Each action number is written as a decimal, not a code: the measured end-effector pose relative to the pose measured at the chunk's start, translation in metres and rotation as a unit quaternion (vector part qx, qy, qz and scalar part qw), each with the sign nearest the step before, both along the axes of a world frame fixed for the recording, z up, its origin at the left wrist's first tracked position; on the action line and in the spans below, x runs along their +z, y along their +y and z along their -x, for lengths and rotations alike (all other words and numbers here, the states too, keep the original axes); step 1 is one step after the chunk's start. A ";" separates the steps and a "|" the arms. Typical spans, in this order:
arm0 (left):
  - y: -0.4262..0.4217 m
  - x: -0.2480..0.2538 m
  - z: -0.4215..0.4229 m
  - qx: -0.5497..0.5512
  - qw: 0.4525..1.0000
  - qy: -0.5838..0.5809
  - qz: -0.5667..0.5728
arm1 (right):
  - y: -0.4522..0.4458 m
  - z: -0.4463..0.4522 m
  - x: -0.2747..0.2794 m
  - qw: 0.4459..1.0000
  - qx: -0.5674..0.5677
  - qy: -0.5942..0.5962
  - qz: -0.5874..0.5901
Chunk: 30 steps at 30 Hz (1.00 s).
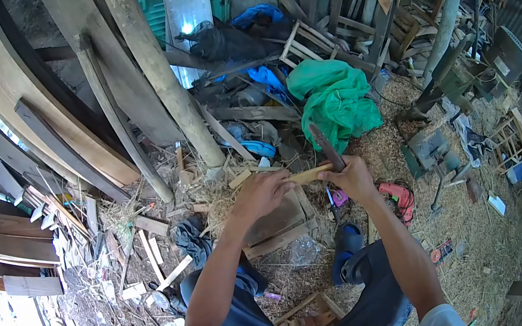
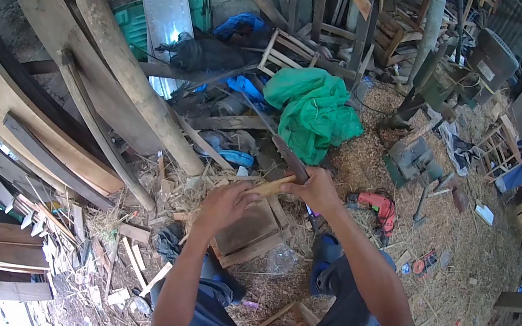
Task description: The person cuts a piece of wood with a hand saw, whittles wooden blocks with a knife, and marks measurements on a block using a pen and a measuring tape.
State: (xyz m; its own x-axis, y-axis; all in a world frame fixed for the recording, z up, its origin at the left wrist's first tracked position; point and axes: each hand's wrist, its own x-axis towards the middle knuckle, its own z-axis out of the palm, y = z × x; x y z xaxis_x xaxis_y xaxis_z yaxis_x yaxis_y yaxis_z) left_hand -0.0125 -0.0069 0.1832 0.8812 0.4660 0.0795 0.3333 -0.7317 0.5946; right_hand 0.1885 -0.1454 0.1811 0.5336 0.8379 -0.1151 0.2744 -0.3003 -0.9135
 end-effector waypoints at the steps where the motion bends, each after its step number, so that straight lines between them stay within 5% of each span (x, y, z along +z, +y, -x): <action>1: -0.002 0.000 0.000 0.014 1.000 0.013 -0.024 | 0.001 0.002 0.000 0.998 0.006 -0.047 0.029; 16: -0.005 -0.035 -0.024 0.140 0.989 0.049 -0.024 | 0.014 0.020 -0.032 0.963 -0.051 -0.257 -0.059; 18: -0.003 -0.018 -0.024 0.134 0.990 0.034 -0.021 | 0.011 0.005 -0.024 0.974 -0.049 -0.215 -0.057; 26: 0.013 -0.039 -0.012 0.204 0.979 -0.010 -0.011 | -0.009 -0.015 -0.023 0.972 -0.065 -0.212 0.080; 30: 0.040 -0.036 0.001 0.287 0.942 0.020 0.173 | -0.011 -0.020 -0.048 0.960 -0.058 -0.270 0.047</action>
